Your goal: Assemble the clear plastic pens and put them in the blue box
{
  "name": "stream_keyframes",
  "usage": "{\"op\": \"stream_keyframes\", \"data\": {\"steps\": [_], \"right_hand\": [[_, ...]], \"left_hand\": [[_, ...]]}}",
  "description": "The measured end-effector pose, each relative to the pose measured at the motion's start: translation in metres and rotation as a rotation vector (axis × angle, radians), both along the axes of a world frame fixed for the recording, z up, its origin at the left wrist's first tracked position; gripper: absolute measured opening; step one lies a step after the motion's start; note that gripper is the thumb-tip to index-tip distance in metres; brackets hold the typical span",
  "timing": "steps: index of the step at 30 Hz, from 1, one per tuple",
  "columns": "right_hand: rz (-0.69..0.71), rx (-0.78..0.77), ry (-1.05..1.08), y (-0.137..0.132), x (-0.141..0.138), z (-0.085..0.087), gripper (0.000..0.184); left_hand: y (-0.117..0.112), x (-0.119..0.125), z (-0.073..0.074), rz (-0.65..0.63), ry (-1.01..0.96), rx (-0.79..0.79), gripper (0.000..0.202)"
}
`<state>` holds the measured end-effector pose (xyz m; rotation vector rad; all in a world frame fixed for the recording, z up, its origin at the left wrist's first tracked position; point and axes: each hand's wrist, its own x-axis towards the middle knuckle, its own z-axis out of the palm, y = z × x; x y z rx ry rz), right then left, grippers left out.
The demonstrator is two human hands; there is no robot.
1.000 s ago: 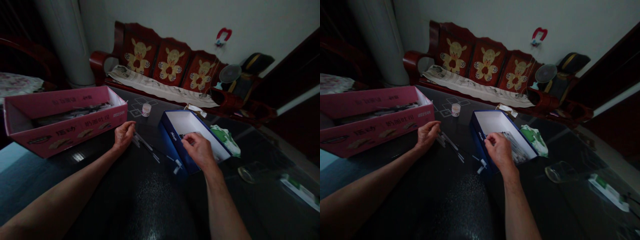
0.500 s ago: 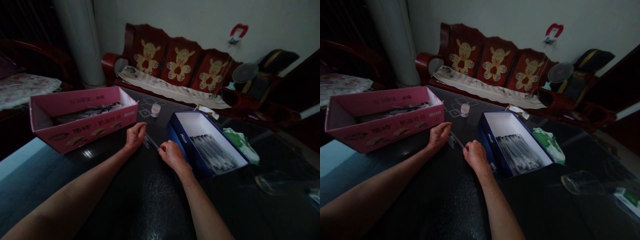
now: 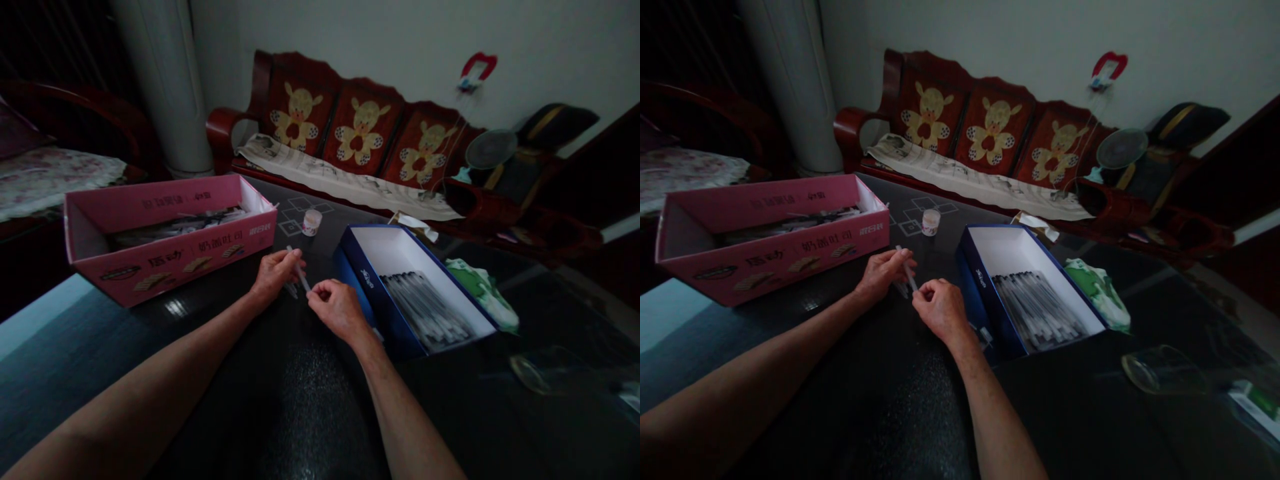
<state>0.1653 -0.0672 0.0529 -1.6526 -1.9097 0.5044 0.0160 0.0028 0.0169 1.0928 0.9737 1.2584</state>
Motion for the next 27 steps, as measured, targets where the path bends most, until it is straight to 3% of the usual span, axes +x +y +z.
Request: {"op": "stream_keyframes", "data": {"steps": [3,6,9,13,17,20,27], "right_hand": [[0.091,-0.026,-0.011,0.002,0.013,0.001,0.016],[0.020,-0.013,-0.137,0.006,0.038,-0.002,0.010],[-0.039,-0.014,-0.258,0.008,0.056,-0.007,0.006],[-0.037,-0.094,-0.333,0.006,0.054,-0.012,0.008],[-0.026,-0.136,-0.359,0.006,0.048,-0.008,0.015],[-0.063,-0.071,-0.154,0.008,0.050,-0.001,0.009],[-0.027,-0.143,0.884,0.006,0.045,0.020,0.030]], "left_hand": [[0.003,-0.002,0.004,-0.075,-0.244,-0.084,0.037],[0.006,-0.004,0.005,-0.116,-0.243,-0.057,0.043],[0.004,-0.004,0.002,-0.105,-0.005,0.139,0.048],[-0.006,-0.003,0.000,-0.007,0.420,0.474,0.041],[-0.014,-0.002,0.003,0.034,0.624,0.605,0.037],[-0.015,-0.002,0.002,0.036,0.662,0.667,0.036],[-0.015,-0.002,-0.001,-0.009,0.707,0.739,0.035]]}}
